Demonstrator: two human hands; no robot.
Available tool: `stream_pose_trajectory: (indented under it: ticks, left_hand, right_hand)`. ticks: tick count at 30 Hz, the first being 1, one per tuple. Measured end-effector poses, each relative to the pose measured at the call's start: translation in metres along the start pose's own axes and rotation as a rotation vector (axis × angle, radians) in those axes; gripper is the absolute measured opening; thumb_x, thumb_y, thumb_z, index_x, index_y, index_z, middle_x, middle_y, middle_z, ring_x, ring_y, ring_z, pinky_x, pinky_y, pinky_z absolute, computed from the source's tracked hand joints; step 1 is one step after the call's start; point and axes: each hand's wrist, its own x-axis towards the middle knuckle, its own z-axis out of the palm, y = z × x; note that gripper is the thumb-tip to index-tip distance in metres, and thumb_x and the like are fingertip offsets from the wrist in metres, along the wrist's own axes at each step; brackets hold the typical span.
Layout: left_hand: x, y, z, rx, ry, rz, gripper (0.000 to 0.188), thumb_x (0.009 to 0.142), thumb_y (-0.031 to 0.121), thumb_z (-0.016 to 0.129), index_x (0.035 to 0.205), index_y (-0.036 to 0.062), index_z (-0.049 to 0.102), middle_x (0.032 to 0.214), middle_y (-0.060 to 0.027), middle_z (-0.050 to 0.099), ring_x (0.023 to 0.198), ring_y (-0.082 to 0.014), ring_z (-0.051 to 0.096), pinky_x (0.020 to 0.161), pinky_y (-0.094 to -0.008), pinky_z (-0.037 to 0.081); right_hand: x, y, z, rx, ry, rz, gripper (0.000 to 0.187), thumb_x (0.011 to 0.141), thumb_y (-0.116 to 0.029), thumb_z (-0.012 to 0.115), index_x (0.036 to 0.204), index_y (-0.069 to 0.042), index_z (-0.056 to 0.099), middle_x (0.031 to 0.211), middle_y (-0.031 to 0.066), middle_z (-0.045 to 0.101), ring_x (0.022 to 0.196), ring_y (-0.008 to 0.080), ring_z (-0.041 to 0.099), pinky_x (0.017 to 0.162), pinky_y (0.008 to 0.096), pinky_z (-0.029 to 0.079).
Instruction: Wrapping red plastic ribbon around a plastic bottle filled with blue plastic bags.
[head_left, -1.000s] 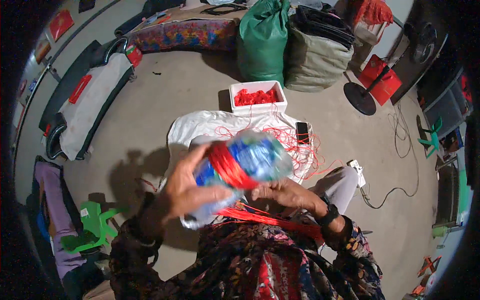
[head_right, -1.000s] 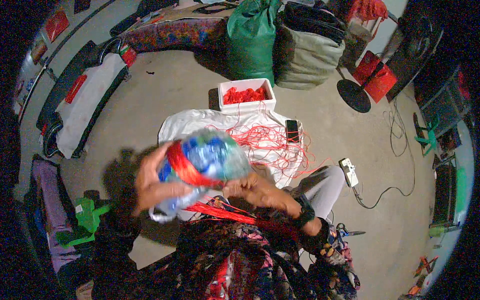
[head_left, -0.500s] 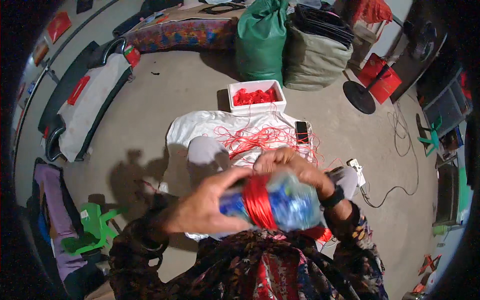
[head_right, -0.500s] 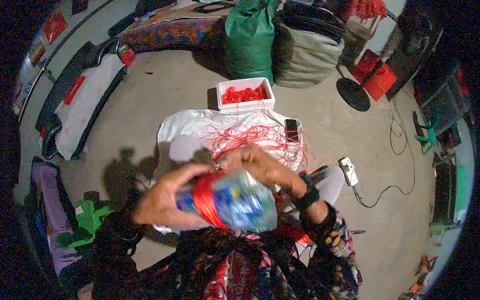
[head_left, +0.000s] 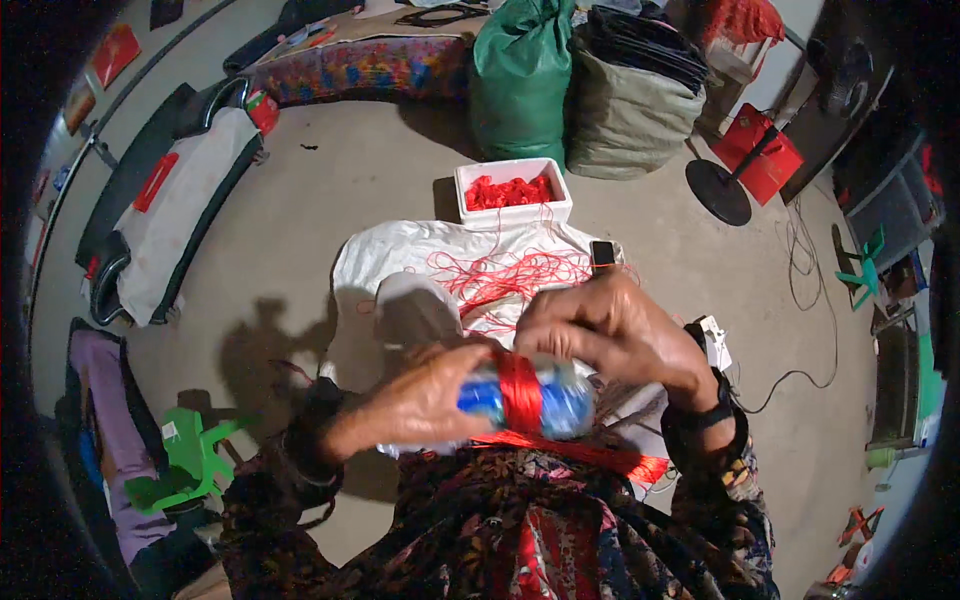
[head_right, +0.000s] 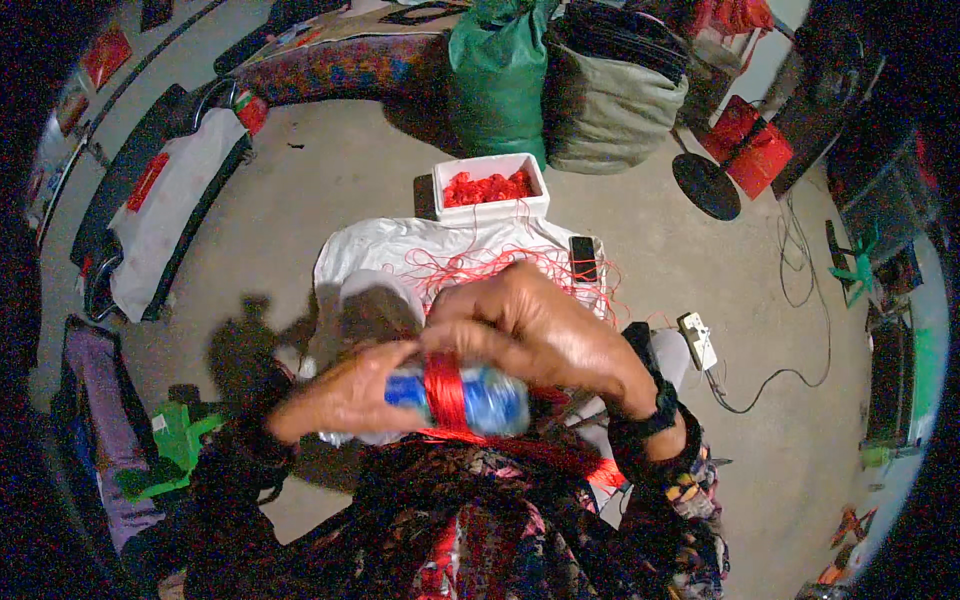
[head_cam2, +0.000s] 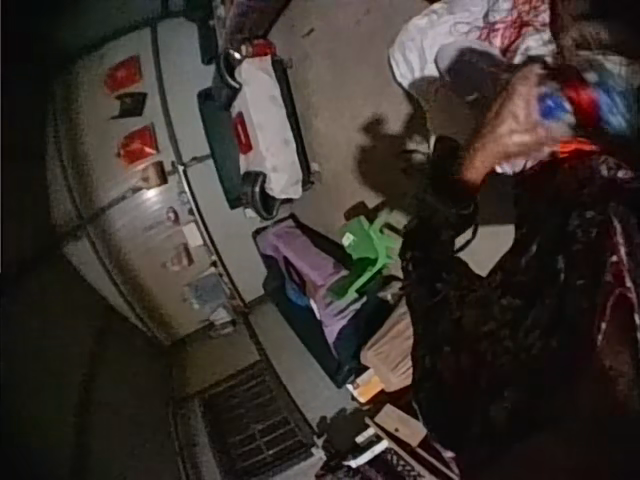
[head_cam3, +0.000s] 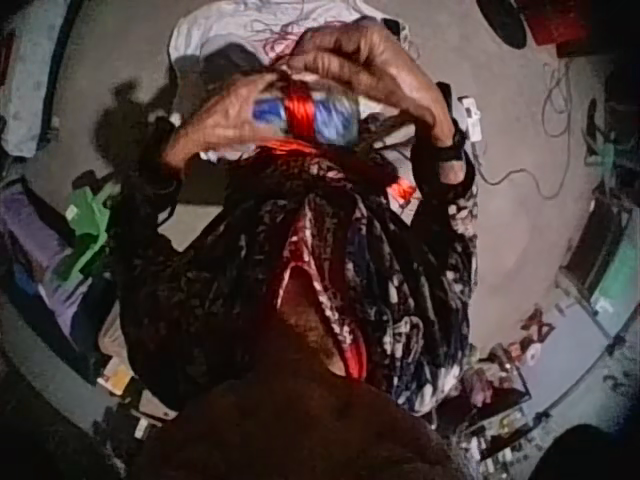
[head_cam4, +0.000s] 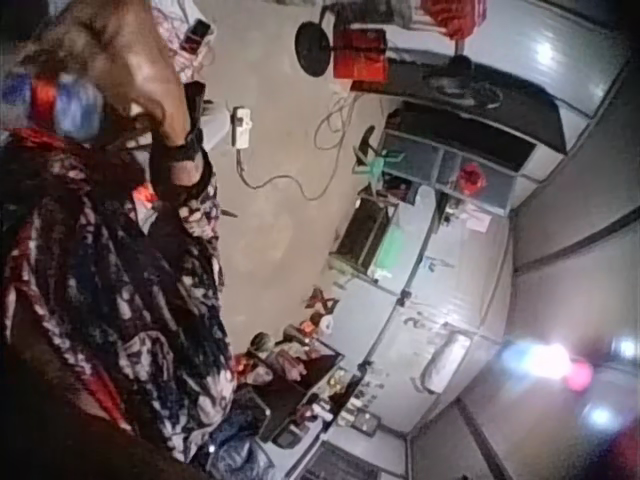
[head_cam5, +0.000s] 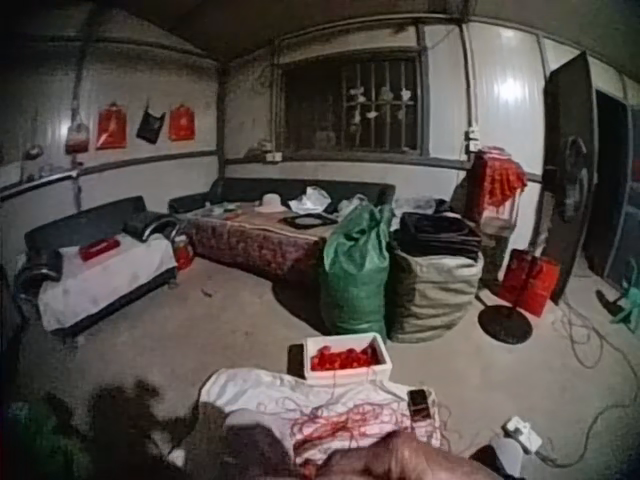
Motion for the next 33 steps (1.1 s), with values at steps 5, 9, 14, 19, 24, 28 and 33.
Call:
stream_pose_trajectory:
  ticks: [5, 9, 14, 19, 24, 28, 33]
  left_hand:
    - [-0.025, 0.031, -0.036, -0.435, 0.149, 0.238, 0.087, 0.062, 0.022, 0.085, 0.135, -0.0004, 0.044, 0.125, -0.0162, 0.057, 0.123, -0.0245, 0.051, 0.105, -0.0382, 0.038]
    - [-0.018, 0.013, -0.056, -0.771, 0.262, 0.107, 0.082, 0.061, 0.014, 0.085, 0.132, -0.0015, 0.047, 0.120, -0.0115, 0.061, 0.115, -0.0210, 0.056, 0.104, -0.0355, 0.040]
    - [0.008, -0.037, -0.032, -0.471, 0.295, -0.037, 0.074, 0.063, 0.016, 0.084, 0.127, -0.0003, 0.051, 0.112, -0.0117, 0.064, 0.104, -0.0216, 0.061, 0.097, -0.0359, 0.045]
    - [0.002, 0.001, -0.004, -0.198, 0.044, 0.097, 0.071, 0.067, 0.024, 0.080, 0.128, 0.0043, 0.050, 0.111, -0.0159, 0.063, 0.101, -0.0255, 0.063, 0.091, -0.0378, 0.047]
    - [-0.015, 0.034, -0.022, -0.493, 0.057, 0.268, 0.076, 0.067, 0.021, 0.081, 0.132, 0.0012, 0.046, 0.119, -0.0158, 0.059, 0.114, -0.0223, 0.057, 0.099, -0.0377, 0.043]
    - [-0.018, 0.018, -0.050, -0.843, 0.250, 0.022, 0.079, 0.062, 0.016, 0.085, 0.131, 0.0008, 0.050, 0.121, -0.0107, 0.060, 0.114, -0.0212, 0.057, 0.102, -0.0360, 0.042]
    - [0.017, -0.044, -0.035, -0.336, 0.193, -0.115, 0.078, 0.065, 0.023, 0.079, 0.132, -0.0009, 0.047, 0.120, -0.0102, 0.060, 0.113, -0.0197, 0.055, 0.102, -0.0353, 0.041]
  right_hand:
    - [-0.013, 0.086, 0.022, 0.452, -0.063, 0.032, 0.028, 0.088, -0.027, 0.069, 0.100, -0.002, 0.070, 0.090, 0.0024, 0.070, 0.082, 0.0094, 0.060, 0.075, 0.0268, 0.049]
    - [-0.036, 0.091, 0.069, 0.099, 0.094, 0.226, 0.026, 0.094, -0.029, 0.063, 0.097, -0.003, 0.067, 0.083, 0.0058, 0.068, 0.074, 0.0164, 0.062, 0.068, 0.0337, 0.049]
    - [-0.027, 0.002, 0.028, -0.004, -0.040, 0.100, 0.023, 0.097, -0.023, 0.060, 0.095, -0.001, 0.065, 0.076, 0.0093, 0.063, 0.068, 0.0147, 0.060, 0.061, 0.0319, 0.045]
    - [-0.011, -0.005, 0.002, -0.017, 0.130, 0.051, 0.022, 0.097, -0.019, 0.059, 0.092, 0.001, 0.066, 0.077, 0.0100, 0.066, 0.075, 0.0158, 0.065, 0.068, 0.0298, 0.050]
    - [-0.027, 0.085, 0.025, 0.451, 0.083, 0.252, 0.021, 0.093, -0.021, 0.065, 0.102, -0.002, 0.070, 0.096, 0.0016, 0.071, 0.084, 0.0103, 0.063, 0.074, 0.0294, 0.050]
    - [-0.043, 0.081, 0.060, 0.250, 0.088, 0.222, 0.021, 0.095, -0.023, 0.062, 0.104, -0.004, 0.067, 0.092, 0.0010, 0.068, 0.083, 0.0131, 0.063, 0.072, 0.0312, 0.050]
    - [-0.030, 0.003, 0.034, -0.155, -0.109, 0.061, 0.021, 0.098, -0.020, 0.058, 0.093, -0.001, 0.067, 0.078, 0.0059, 0.067, 0.073, 0.0153, 0.065, 0.064, 0.0330, 0.050]
